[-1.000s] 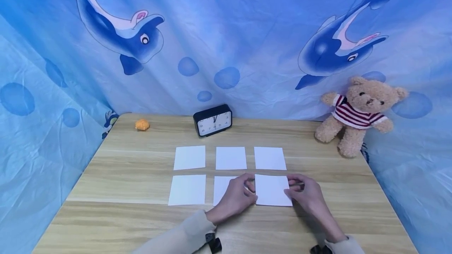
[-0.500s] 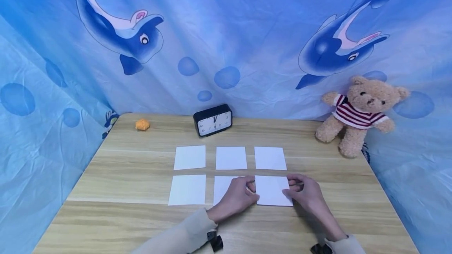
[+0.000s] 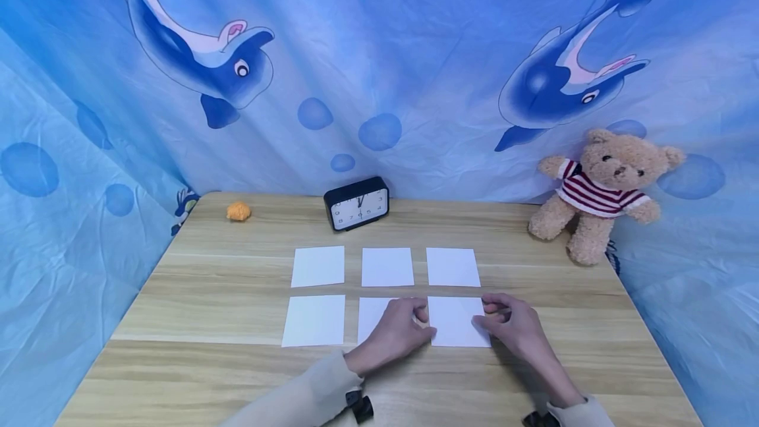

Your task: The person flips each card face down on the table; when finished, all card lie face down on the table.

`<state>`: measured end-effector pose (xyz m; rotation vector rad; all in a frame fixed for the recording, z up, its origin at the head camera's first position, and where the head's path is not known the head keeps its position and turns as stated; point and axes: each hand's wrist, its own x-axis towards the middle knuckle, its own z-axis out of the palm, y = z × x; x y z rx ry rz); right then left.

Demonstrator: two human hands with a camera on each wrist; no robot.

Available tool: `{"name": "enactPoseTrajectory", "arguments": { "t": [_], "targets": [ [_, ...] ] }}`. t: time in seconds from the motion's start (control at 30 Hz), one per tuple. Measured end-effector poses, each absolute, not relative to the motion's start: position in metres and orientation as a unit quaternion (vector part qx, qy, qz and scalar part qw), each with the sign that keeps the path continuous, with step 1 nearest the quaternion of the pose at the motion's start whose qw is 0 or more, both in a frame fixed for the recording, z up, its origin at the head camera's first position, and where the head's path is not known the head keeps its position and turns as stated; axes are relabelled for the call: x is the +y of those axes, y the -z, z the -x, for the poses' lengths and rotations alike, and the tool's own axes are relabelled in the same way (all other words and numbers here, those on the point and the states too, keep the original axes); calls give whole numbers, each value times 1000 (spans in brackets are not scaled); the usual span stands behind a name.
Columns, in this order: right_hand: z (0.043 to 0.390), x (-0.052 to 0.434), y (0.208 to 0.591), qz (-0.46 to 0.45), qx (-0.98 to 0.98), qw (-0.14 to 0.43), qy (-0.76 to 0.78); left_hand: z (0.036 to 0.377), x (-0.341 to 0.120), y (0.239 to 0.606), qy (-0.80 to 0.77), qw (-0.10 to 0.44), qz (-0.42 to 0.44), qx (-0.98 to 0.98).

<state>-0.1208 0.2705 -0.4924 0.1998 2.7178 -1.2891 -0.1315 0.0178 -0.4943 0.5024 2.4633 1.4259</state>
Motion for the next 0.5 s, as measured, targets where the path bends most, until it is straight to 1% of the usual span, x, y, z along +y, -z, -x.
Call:
{"name": "enactPoseTrajectory", "arguments": {
  "t": [0.3, 0.5],
  "targets": [
    [120, 266, 486, -61, 907, 73, 410, 128, 10, 498, -517, 109, -199, 825],
    [121, 263, 484, -20, 920, 50, 387, 131, -4, 502, -504, 79, -243, 825]
  ]
}}
